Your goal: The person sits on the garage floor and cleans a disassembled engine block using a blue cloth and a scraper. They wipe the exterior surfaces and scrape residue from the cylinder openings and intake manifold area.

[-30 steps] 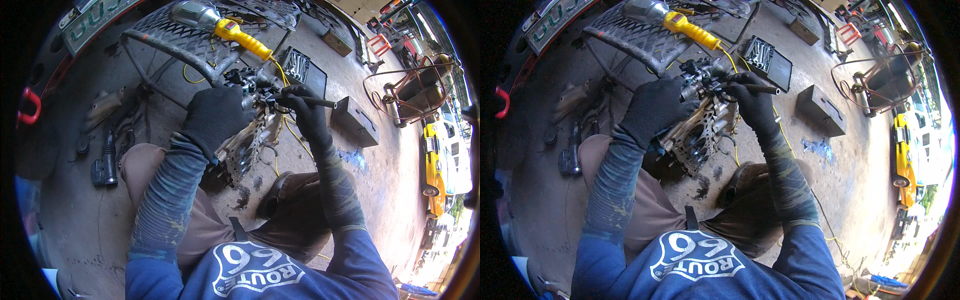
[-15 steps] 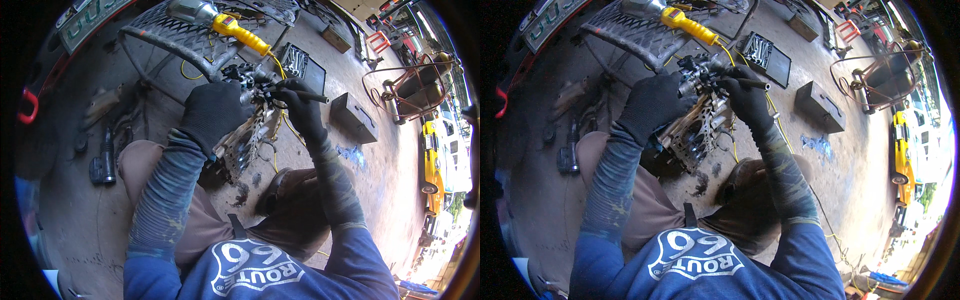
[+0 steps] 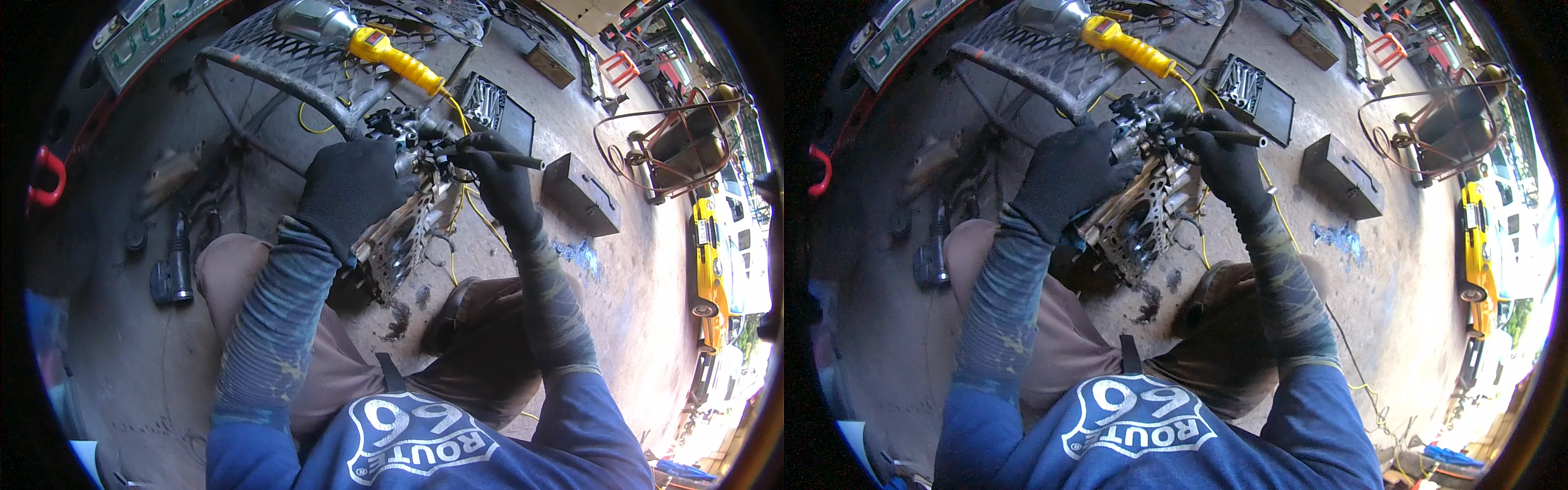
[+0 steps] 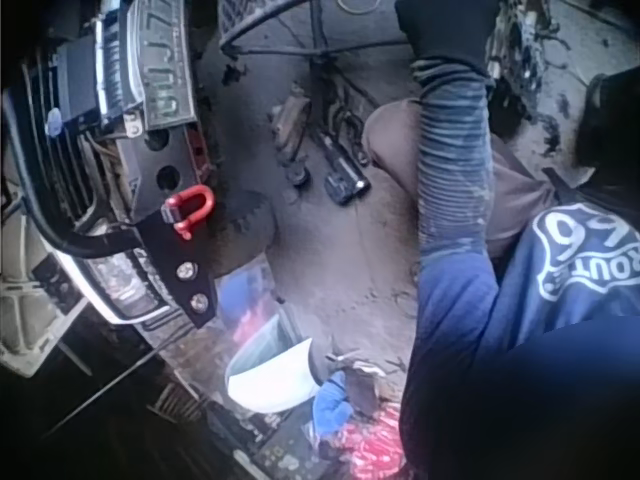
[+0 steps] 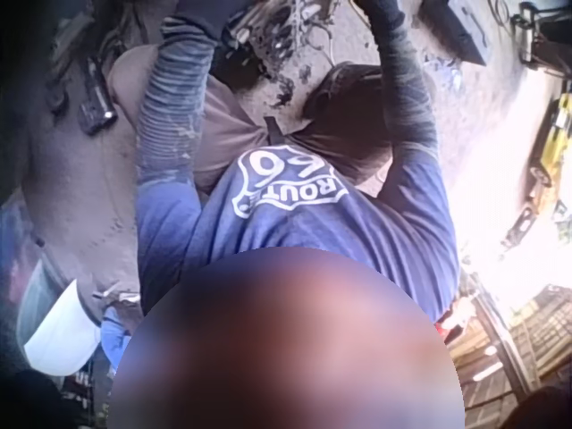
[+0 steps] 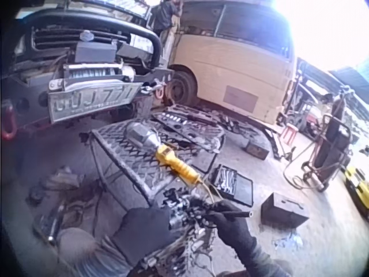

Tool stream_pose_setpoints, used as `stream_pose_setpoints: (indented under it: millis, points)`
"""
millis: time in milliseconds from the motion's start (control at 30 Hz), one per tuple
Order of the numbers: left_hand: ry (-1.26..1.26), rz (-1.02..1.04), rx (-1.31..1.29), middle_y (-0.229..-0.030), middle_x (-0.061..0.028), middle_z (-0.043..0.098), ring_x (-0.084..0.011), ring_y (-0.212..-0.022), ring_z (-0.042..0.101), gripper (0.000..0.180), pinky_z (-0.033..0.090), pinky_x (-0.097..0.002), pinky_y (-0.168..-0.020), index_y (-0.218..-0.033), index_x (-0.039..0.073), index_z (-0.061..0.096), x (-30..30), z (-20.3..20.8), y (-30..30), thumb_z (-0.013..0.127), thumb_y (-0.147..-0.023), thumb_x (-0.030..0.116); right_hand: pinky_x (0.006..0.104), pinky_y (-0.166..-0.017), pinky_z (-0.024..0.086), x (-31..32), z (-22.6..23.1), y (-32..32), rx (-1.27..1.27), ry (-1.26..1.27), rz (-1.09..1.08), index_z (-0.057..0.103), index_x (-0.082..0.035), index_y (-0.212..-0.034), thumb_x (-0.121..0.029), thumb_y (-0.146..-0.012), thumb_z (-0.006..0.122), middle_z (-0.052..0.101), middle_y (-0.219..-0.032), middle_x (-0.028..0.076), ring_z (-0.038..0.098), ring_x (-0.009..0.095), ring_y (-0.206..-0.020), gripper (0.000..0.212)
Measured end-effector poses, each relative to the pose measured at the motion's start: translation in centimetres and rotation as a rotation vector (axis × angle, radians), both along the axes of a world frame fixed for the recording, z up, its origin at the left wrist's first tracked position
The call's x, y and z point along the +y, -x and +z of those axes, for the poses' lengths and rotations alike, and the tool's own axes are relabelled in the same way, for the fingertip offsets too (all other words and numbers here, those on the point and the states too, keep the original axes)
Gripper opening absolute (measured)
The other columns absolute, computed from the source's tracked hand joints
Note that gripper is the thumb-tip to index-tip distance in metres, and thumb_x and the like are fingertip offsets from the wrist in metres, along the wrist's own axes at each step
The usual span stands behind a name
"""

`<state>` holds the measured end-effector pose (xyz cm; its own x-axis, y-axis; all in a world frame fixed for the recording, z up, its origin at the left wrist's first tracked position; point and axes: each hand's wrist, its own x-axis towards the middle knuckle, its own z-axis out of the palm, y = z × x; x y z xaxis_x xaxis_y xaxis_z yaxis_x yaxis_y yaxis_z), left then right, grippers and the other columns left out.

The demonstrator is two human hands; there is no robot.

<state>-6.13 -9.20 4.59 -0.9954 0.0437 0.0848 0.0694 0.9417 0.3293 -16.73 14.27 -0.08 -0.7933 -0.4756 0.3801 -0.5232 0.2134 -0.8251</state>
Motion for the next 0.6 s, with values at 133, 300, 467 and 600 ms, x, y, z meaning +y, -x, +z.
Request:
stream_pose_setpoints:
  millis: [133,300,467,600]
  points:
    - [0.027,0.008,0.015,-0.092,-0.0194,0.073,-0.0332,-0.089,0.075,0.058,0.059,-0.0453,-0.078,-0.117,0.001,0.065,0.1,0.0,0.0,0.074,-0.088,0.051,0.0319,-0.08,0.054,-0.2,-0.5,-0.8,0.0,0.008,-0.061,0.067,0.003,-0.104,-0.01,-0.094,0.068,0.068,-0.096,0.011,0.066,0.017,-0.088,0.016]
    - [0.031,-0.01,-0.004,-0.092,-0.0197,0.073,-0.0335,-0.089,0.075,0.056,0.059,-0.046,-0.078,-0.114,0.001,0.066,0.0,0.0,0.0,0.074,-0.088,0.051,0.0349,-0.09,0.056,0.5,-0.3,-1.1,0.194,-0.012,-0.178,0.068,0.002,-0.109,-0.004,-0.098,0.061,0.07,-0.107,0.013,0.07,0.02,-0.096,0.015]
    - [0.002,-0.012,0.037,-0.092,-0.0194,0.073,-0.0333,-0.089,0.075,0.057,0.059,-0.0458,-0.079,-0.112,0.001,0.066,-0.1,-0.3,-0.1,0.073,-0.088,0.052,0.0346,-0.099,0.057,1.7,0.7,-0.6,-0.191,0.255,0.0,0.066,0.001,-0.115,-0.001,-0.099,0.06,0.071,-0.114,0.014,0.071,0.022,-0.107,0.018]
    - [0.002,-0.004,0.06,-0.09,-0.0184,0.074,-0.0328,-0.087,0.075,0.056,0.059,-0.0456,-0.078,-0.111,0.001,0.066,-0.1,-0.3,0.1,0.074,-0.087,0.051,0.0288,-0.079,0.054,0.7,0.7,-1.3,-0.252,0.134,0.024,0.065,0.0,-0.11,-0.008,-0.099,0.062,0.07,-0.096,0.005,0.066,0.013,-0.09,0.013]
